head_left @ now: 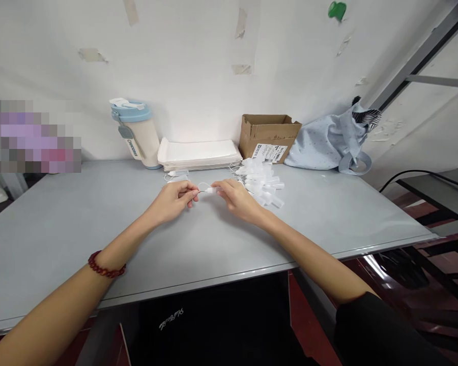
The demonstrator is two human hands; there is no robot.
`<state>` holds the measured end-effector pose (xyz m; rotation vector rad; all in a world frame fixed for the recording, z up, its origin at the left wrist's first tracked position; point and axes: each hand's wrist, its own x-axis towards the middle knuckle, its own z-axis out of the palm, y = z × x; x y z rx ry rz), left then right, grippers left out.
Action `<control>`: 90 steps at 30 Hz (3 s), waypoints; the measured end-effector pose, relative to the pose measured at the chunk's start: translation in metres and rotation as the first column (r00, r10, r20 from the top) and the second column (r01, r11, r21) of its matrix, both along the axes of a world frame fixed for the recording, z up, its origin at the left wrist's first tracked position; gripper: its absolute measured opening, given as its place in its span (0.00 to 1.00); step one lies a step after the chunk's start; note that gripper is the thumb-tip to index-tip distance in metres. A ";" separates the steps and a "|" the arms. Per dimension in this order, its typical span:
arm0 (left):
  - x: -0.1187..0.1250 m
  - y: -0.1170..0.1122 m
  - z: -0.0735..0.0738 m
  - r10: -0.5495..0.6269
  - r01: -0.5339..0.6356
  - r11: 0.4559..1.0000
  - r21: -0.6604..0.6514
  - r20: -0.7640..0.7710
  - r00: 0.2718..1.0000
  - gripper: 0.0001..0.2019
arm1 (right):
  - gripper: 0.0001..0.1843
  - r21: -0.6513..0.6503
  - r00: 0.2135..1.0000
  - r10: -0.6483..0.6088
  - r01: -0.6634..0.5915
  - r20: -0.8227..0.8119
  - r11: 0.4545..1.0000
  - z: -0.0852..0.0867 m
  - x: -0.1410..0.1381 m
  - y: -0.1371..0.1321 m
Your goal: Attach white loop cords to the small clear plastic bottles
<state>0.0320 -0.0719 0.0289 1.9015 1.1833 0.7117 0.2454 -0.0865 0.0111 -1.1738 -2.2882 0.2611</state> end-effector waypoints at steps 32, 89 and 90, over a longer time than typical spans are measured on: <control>0.013 -0.009 0.000 0.063 -0.061 0.998 -0.035 0.058 0.996 0.08 | 0.16 0.027 0.997 0.047 -0.045 -0.058 0.999 -0.012 -0.002 0.001; 0.008 -0.009 -0.001 -0.003 0.021 0.990 -0.139 0.125 0.992 0.12 | 0.13 -0.014 0.987 0.111 -0.113 -0.119 0.993 -0.006 0.003 -0.002; 0.008 -0.009 -0.001 -0.008 0.025 0.990 -0.137 0.123 0.992 0.11 | 0.13 -0.014 0.987 0.113 -0.116 -0.118 0.993 -0.005 0.003 -0.003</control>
